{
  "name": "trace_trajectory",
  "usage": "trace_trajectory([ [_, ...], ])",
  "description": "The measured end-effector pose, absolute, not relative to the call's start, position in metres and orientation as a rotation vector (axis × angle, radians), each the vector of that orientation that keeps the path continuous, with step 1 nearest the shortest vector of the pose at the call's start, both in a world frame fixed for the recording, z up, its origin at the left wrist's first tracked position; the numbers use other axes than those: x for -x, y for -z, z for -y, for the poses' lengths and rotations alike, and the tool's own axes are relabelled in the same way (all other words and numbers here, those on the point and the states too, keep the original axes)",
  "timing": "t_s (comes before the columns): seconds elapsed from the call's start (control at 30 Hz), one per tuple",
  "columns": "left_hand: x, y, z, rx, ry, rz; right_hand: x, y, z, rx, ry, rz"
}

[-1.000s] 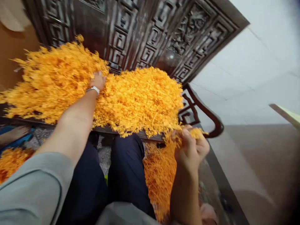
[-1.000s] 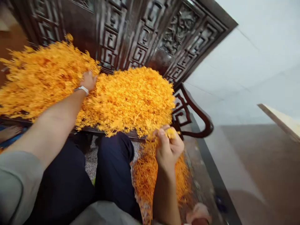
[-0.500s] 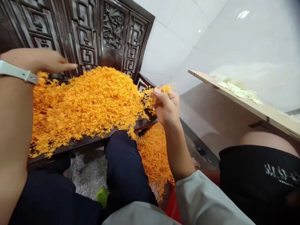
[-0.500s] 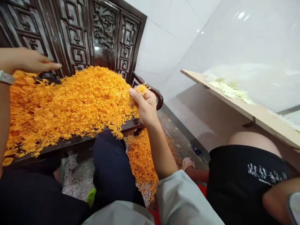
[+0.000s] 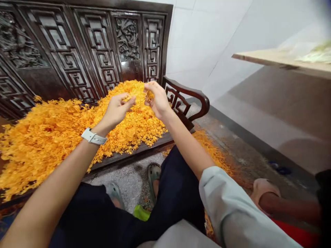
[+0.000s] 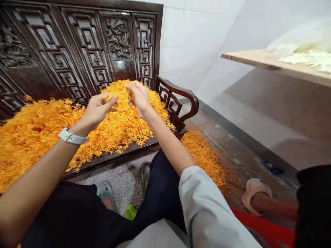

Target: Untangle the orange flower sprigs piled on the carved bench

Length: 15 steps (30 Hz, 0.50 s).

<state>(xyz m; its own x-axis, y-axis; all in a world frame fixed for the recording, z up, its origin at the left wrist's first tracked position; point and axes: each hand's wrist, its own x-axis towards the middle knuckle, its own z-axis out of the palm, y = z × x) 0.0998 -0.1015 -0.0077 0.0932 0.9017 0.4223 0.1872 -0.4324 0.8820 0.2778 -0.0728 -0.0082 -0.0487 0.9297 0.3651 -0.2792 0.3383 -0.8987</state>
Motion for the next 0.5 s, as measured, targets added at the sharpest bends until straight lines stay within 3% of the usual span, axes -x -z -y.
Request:
trace_trajectory([
  [0.2,-0.080,0.068,0.079,-1.446,-1.309,-1.142,-0.279,0.069,0.051,0.813,-1.213,1.244],
  [0.5,-0.038,0.102,0.071,-1.933,-1.014,-1.225,-0.289,0.094,0.027,0.960,-1.007,1.603],
])
